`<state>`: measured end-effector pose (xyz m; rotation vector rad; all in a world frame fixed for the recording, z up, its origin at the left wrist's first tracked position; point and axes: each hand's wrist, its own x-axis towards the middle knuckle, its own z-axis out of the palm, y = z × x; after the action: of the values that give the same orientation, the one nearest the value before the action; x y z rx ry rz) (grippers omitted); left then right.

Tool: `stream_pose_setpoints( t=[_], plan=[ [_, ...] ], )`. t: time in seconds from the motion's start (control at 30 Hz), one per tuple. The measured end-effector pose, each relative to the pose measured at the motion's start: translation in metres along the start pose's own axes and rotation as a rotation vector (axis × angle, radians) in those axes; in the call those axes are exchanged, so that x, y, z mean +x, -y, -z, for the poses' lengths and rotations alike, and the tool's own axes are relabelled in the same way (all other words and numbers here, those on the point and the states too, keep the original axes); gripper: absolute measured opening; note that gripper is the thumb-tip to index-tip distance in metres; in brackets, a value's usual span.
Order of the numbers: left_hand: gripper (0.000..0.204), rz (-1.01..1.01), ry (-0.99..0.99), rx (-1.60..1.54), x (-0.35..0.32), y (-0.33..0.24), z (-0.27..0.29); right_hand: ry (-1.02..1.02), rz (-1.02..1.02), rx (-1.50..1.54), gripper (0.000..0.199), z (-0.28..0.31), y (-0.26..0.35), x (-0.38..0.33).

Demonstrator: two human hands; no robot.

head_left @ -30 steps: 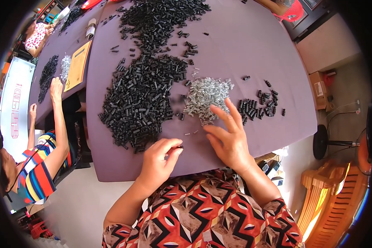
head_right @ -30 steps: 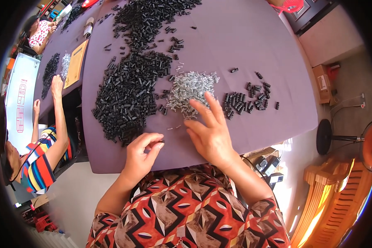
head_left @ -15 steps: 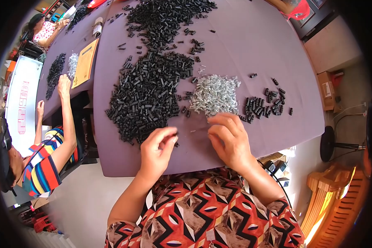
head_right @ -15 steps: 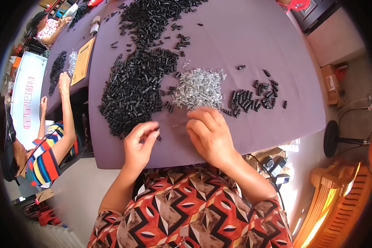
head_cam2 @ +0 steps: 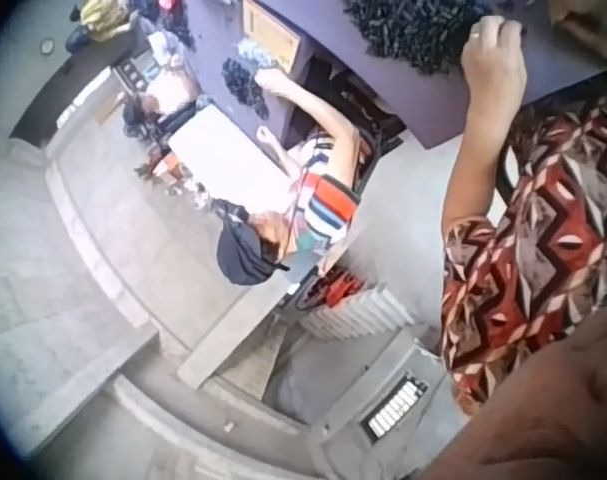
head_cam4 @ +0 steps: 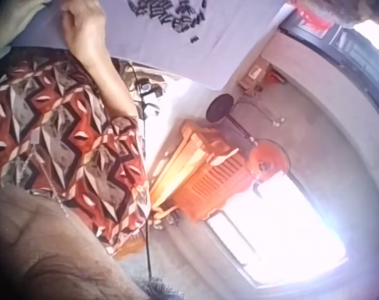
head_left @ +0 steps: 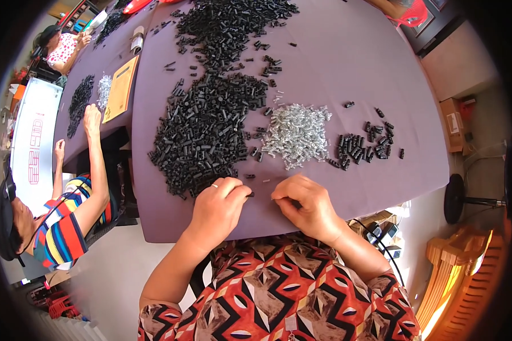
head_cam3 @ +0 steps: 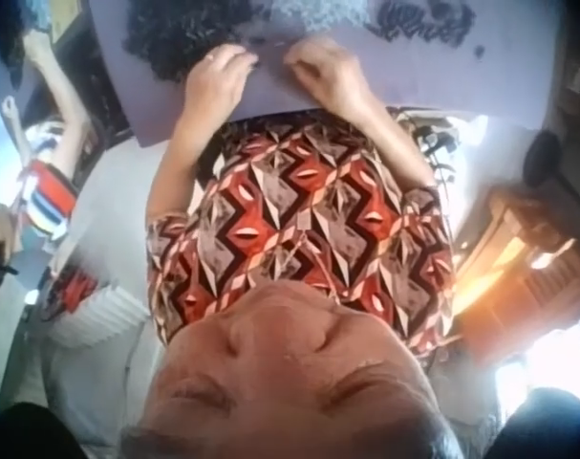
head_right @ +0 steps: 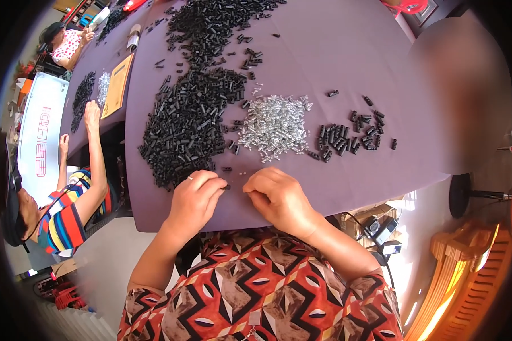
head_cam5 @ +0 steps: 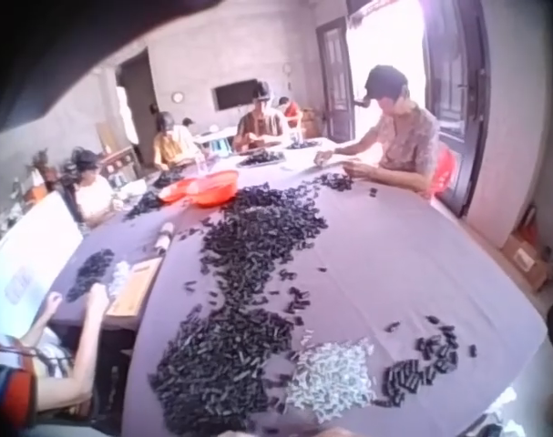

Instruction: Manually assembling small clear and black plastic components at a workshop table.

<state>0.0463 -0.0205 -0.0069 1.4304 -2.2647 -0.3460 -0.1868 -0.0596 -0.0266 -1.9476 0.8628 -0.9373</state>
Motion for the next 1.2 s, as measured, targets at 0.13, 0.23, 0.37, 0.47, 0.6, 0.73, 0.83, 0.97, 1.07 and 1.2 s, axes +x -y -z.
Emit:
stream_pose_setpoints(
  t=[0.13, 0.23, 0.37, 0.47, 0.6, 0.73, 0.83, 0.97, 1.07, 1.2],
  plan=[
    [0.015, 0.371, 0.000, -0.676, -0.002, -0.019, -0.004, 0.012, -0.142, 0.115, 0.016, 0.003, 0.011, -0.003],
    [0.015, 0.466, -0.039, -0.962, -0.005, -0.025, -0.019, 0.025, -0.260, 0.305, 0.015, 0.001, 0.013, -0.002],
    [0.014, 0.491, -0.059, -0.908, -0.001, -0.033, -0.020, 0.030, -0.113, 0.179, 0.016, 0.002, 0.007, 0.001],
    [0.013, 0.431, -0.020, -0.743, 0.001, -0.034, -0.015, 0.052, -0.020, 0.070, 0.015, 0.003, 0.005, 0.001],
    [0.009, 0.694, -0.084, -1.389, -0.003, -0.022, -0.025, -0.030, -0.200, 0.235, 0.015, 0.003, 0.013, 0.000],
    [0.006, 0.828, -0.050, -1.796, -0.008, -0.020, -0.028, -0.019, -0.190, 0.303, 0.015, 0.007, 0.019, 0.000],
    [0.006, 0.948, -0.063, -1.873, -0.010, -0.031, -0.032, -0.067, -0.055, 0.180, 0.017, 0.001, 0.015, 0.003],
    [0.003, 0.924, -0.122, -2.067, -0.010, -0.035, -0.034, -0.086, 0.033, 0.079, 0.016, 0.002, 0.023, 0.008],
    [0.005, 0.950, -0.133, -2.103, -0.008, -0.035, -0.037, -0.080, 0.035, 0.050, 0.017, 0.002, 0.024, 0.007],
    [0.008, 1.007, -0.150, -2.104, -0.008, -0.039, -0.037, -0.102, 0.036, 0.096, 0.017, -0.001, 0.022, 0.007]
  ],
)
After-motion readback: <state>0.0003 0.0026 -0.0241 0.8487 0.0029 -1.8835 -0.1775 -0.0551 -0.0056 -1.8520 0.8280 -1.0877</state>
